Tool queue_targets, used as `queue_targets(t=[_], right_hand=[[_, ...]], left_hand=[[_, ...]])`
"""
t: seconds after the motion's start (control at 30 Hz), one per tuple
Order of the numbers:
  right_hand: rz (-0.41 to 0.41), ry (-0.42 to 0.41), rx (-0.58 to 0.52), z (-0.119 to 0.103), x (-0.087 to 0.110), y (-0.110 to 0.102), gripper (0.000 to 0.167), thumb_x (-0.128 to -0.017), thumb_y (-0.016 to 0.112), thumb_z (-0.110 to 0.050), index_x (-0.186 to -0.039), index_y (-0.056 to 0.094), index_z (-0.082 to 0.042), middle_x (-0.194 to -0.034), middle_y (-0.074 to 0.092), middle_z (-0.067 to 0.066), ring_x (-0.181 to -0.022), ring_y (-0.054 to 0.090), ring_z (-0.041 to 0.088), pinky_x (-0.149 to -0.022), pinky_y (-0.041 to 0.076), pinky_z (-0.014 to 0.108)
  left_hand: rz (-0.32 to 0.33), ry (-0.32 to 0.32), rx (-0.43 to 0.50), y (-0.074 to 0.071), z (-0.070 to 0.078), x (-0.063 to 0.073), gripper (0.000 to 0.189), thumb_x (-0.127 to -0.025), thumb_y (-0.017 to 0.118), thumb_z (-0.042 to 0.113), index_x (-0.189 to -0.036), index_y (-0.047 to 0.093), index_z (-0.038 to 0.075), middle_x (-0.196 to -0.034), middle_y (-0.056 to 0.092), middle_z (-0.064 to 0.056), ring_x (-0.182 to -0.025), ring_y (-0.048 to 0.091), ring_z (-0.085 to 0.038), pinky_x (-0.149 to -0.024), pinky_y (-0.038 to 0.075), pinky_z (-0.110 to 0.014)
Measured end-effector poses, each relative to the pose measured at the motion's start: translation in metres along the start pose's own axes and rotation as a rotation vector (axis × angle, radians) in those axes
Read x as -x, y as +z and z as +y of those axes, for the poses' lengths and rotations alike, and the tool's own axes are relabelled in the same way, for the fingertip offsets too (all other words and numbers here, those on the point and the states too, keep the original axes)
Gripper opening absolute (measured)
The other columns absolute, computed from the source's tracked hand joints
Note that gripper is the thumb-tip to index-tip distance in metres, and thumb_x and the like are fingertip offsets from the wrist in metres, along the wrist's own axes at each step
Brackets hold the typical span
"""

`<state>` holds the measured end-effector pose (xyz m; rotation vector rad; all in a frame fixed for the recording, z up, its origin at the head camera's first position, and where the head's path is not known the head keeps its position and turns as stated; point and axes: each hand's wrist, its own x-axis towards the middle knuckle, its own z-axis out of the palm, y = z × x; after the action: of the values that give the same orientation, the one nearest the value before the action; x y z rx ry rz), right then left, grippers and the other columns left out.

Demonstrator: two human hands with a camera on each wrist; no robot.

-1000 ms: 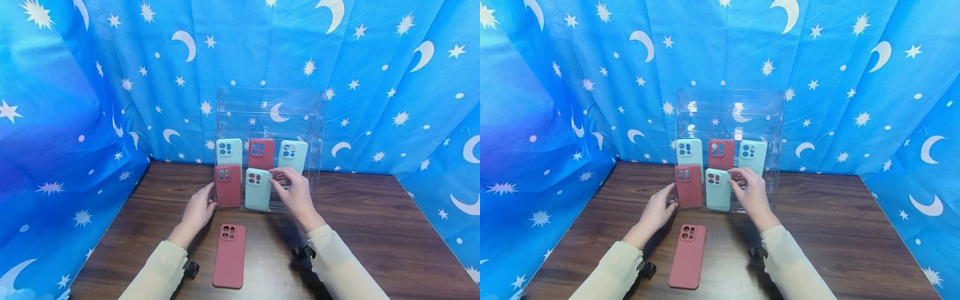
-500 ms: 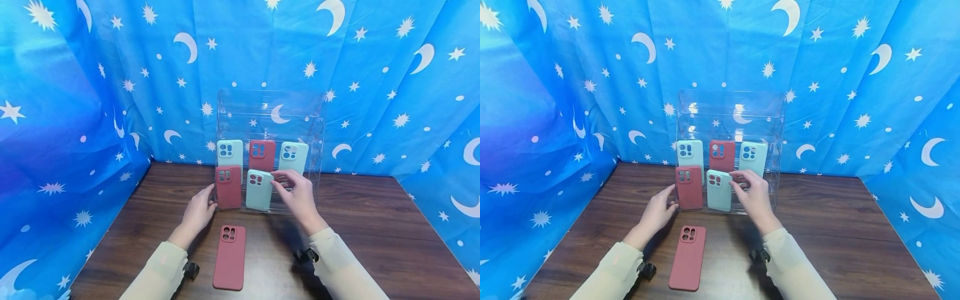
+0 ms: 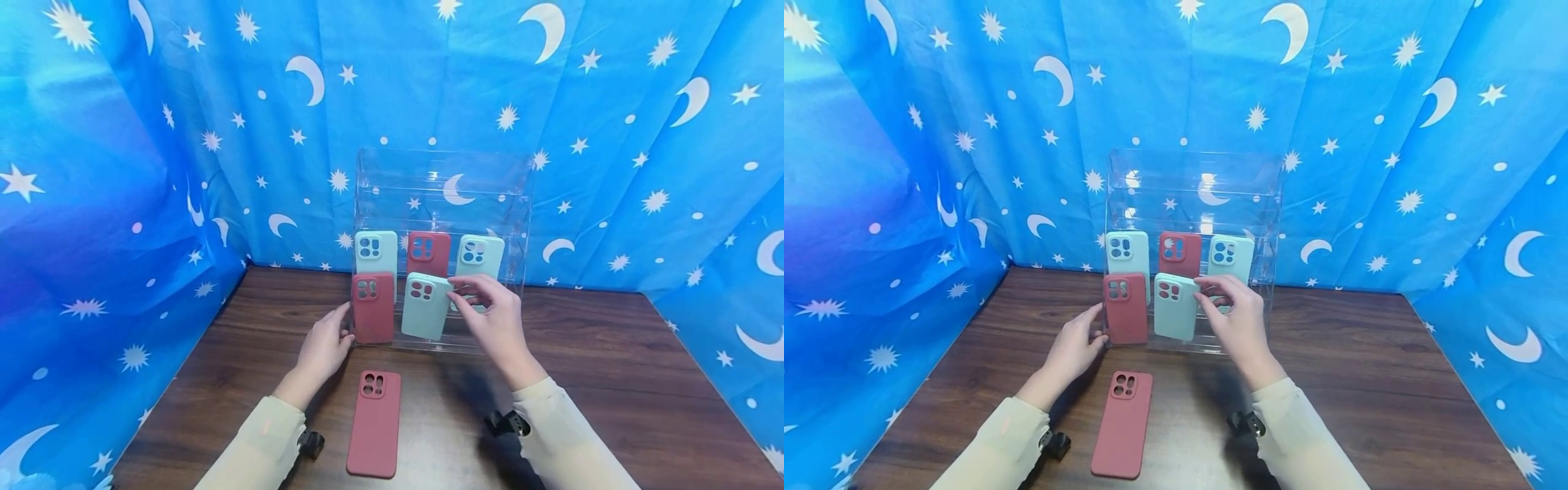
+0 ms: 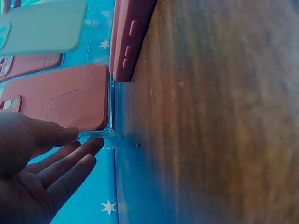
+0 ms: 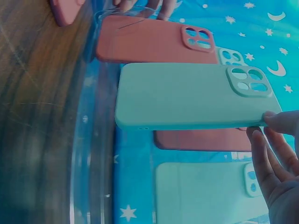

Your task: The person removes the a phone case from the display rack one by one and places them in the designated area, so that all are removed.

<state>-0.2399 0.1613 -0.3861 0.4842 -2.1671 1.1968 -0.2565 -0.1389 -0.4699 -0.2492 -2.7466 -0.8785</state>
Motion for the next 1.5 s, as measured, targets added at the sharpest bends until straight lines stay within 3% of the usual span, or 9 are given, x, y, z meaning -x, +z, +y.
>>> queue_targets(t=[0.27, 0.5, 0.87, 1.07, 1.33, 1.5], right_hand=[[-0.008, 0.011, -0.047, -0.011, -0.001, -0.011, 0.029, -0.088, 0.081, -0.006, -0.115, 0.079, -0.016, -0.108, 0.078, 0.003, -0.089, 0.075, 0.016, -0.078, 0.060, 0.014], [-0.165, 0.162, -0.084, -0.018, 0.010, -0.021, 0.026, -0.089, 0.081, -0.008, -0.113, 0.079, -0.015, -0.105, 0.078, 0.003, -0.086, 0.076, 0.009, -0.075, 0.062, 0.020], [-0.374, 0.322, -0.066, -0.011, 0.021, -0.030, 0.023, -0.090, 0.081, -0.015, -0.113, 0.077, -0.018, -0.098, 0.078, 0.003, -0.083, 0.074, 0.020, -0.067, 0.060, 0.026], [-0.489, 0.374, -0.134, 0.003, 0.032, -0.029, 0.022, -0.089, 0.079, -0.010, -0.111, 0.075, -0.009, -0.092, 0.074, 0.008, -0.079, 0.071, 0.017, -0.067, 0.060, 0.027], [-0.626, 0.574, -0.284, 0.020, 0.047, -0.016, 0.029, -0.089, 0.075, -0.005, -0.114, 0.070, 0.006, -0.092, 0.073, 0.014, -0.079, 0.074, 0.024, -0.076, 0.066, 0.044], [-0.685, 0.636, -0.357, 0.025, 0.054, -0.009, 0.030, -0.089, 0.076, -0.003, -0.114, 0.068, 0.012, -0.091, 0.072, 0.014, -0.078, 0.073, 0.020, -0.077, 0.066, 0.045]], left_hand=[[0.000, 0.001, 0.007, -0.001, 0.001, 0.000, 0.066, -0.092, 0.076, 0.006, -0.152, 0.050, 0.011, -0.124, 0.070, -0.012, -0.096, 0.072, -0.021, -0.088, 0.062, -0.043], [-0.004, -0.003, -0.002, 0.001, -0.001, 0.000, 0.066, -0.092, 0.076, 0.007, -0.152, 0.049, 0.012, -0.125, 0.070, -0.012, -0.095, 0.072, -0.020, -0.087, 0.062, -0.042], [-0.008, -0.008, -0.001, 0.001, -0.001, 0.000, 0.066, -0.092, 0.076, 0.007, -0.153, 0.049, 0.013, -0.129, 0.069, -0.012, -0.097, 0.073, -0.019, -0.088, 0.062, -0.042], [-0.007, -0.009, 0.000, -0.001, 0.001, 0.000, 0.066, -0.092, 0.077, 0.007, -0.153, 0.050, 0.013, -0.122, 0.071, -0.010, -0.095, 0.072, -0.019, -0.085, 0.062, -0.041], [-0.011, -0.002, -0.021, -0.001, 0.000, -0.001, 0.065, -0.092, 0.076, 0.008, -0.152, 0.050, 0.012, -0.127, 0.070, -0.012, -0.095, 0.073, -0.020, -0.087, 0.061, -0.044], [-0.015, 0.002, -0.025, -0.001, -0.002, -0.001, 0.065, -0.092, 0.077, 0.008, -0.152, 0.050, 0.011, -0.129, 0.069, -0.013, -0.096, 0.073, -0.021, -0.088, 0.061, -0.046]])
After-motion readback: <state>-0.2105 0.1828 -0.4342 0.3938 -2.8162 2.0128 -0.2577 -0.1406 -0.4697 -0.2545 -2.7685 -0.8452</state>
